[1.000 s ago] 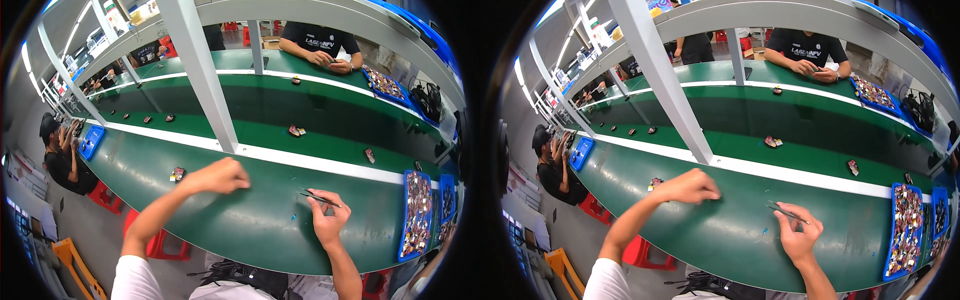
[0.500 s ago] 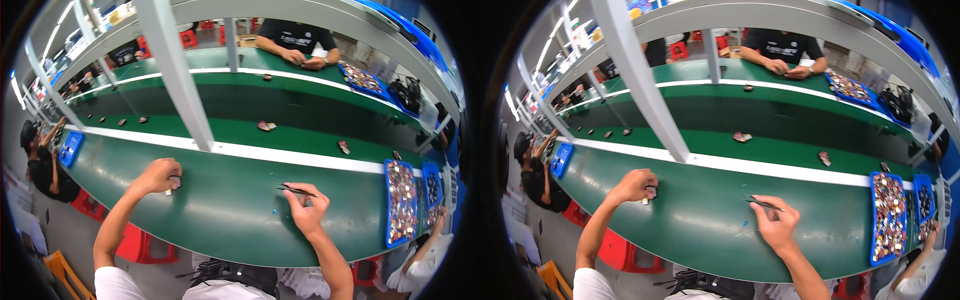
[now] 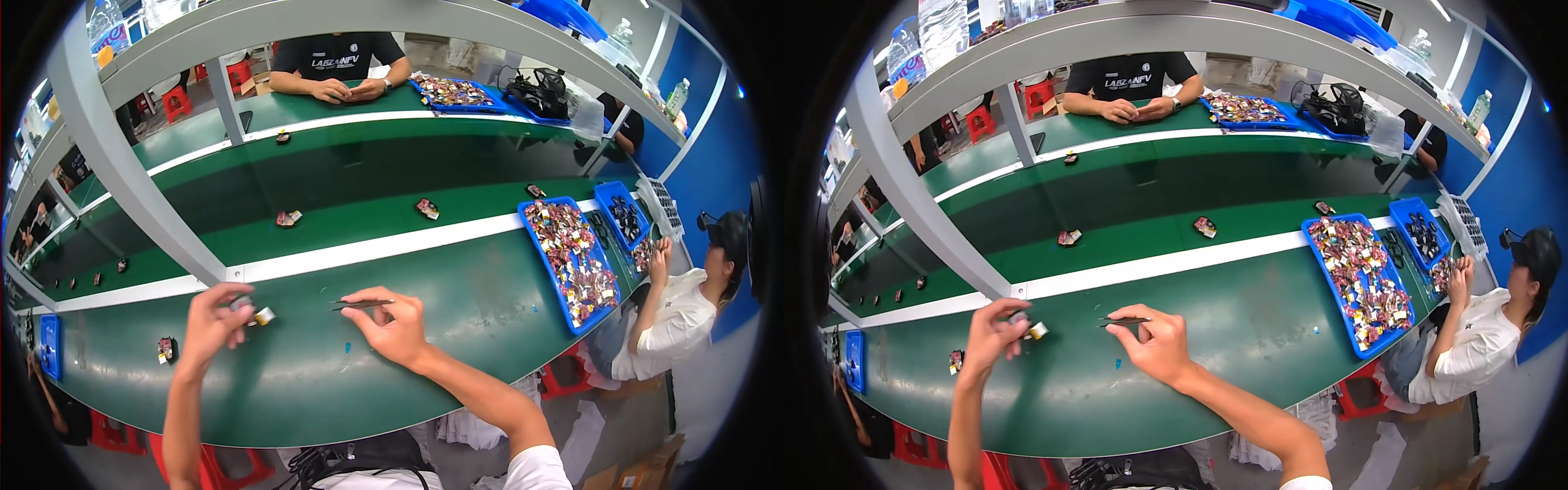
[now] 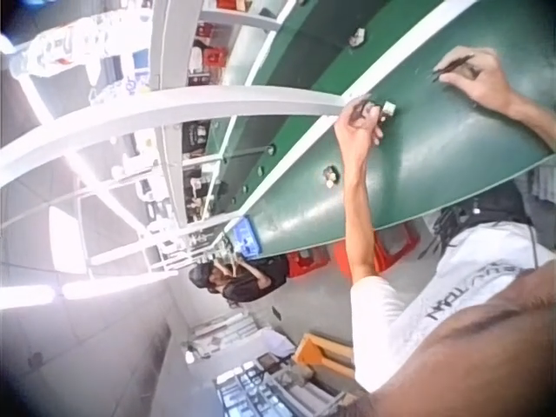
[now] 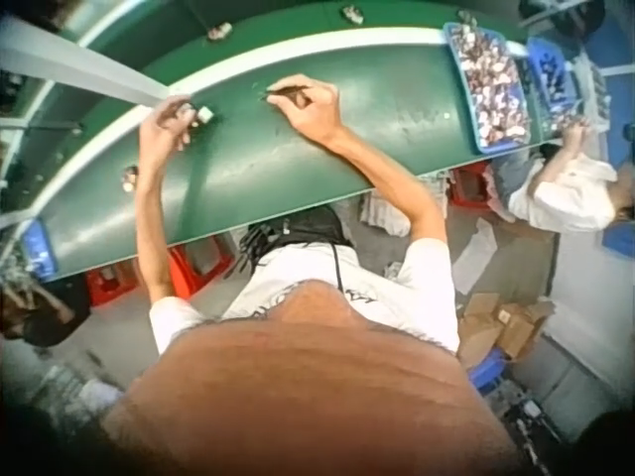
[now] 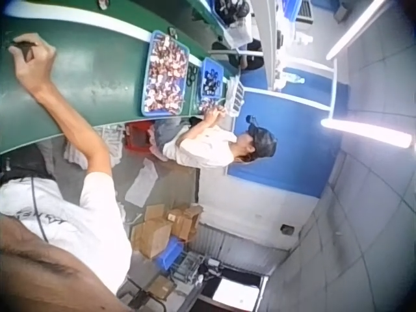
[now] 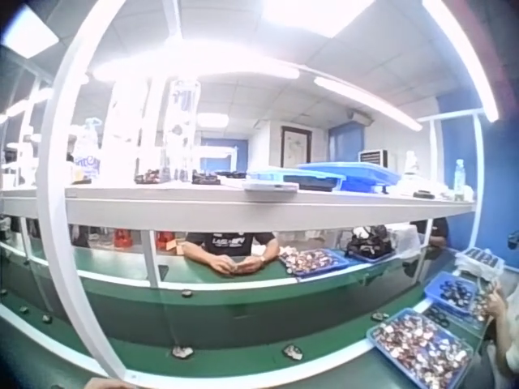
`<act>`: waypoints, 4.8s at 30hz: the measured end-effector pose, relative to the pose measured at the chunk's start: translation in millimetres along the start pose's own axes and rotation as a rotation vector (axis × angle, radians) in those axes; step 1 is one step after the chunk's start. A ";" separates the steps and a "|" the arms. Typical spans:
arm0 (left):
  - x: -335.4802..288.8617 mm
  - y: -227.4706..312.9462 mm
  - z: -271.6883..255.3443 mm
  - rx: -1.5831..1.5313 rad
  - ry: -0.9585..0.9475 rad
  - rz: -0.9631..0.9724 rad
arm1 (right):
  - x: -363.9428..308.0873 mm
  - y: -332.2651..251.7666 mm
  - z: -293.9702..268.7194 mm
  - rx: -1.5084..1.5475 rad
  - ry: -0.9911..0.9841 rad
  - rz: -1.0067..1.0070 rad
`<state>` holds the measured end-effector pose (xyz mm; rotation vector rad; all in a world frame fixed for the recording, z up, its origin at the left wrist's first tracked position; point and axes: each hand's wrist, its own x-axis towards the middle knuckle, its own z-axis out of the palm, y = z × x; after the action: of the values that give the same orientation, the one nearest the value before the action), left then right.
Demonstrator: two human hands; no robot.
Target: Assembling small electronic components using tweezers at a factory workstation.
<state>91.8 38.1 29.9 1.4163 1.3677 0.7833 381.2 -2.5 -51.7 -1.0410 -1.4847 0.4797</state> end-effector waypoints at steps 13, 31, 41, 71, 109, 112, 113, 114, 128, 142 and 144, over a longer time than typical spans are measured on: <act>15.1 -25.4 96.4 -0.389 -0.092 -0.023 | 8.8 -7.6 -14.6 0.369 0.080 0.340; 0.3 -30.6 110.5 -0.283 -0.003 0.057 | -2.8 -7.7 -2.0 -0.030 -0.140 0.160; -1.8 -41.4 121.3 -0.084 0.104 0.393 | -0.3 -6.0 -3.3 0.259 -0.136 0.414; 11.6 -46.5 106.2 -0.658 -0.355 0.126 | -4.3 -7.7 -10.2 0.449 -0.083 0.387; 11.5 -50.2 108.7 -0.676 -0.299 0.124 | -3.7 -9.3 -7.0 0.141 -0.087 0.197; 10.6 -48.4 108.3 -0.690 -0.269 0.121 | -2.4 -13.0 -6.9 0.125 -0.063 0.187; 10.4 -47.6 108.5 -0.692 -0.269 0.121 | -2.5 -13.6 -6.8 0.124 -0.065 0.187; 10.1 -47.0 108.8 -0.695 -0.264 0.121 | -2.9 -14.3 -6.8 0.133 -0.052 0.198; 10.0 -47.6 108.5 -0.693 -0.260 0.127 | -3.8 -10.6 -7.3 0.124 -0.057 0.217; 8.8 -48.8 112.9 -0.624 -0.271 0.181 | -4.5 -10.2 -9.3 0.174 -0.065 0.248; 8.7 -49.1 112.3 -0.620 -0.274 0.177 | -4.2 -9.5 -9.8 0.162 -0.073 0.234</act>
<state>180.5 17.8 -52.7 1.1000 0.7047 0.9812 386.9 -13.4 -44.4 -1.0825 -1.3680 0.7984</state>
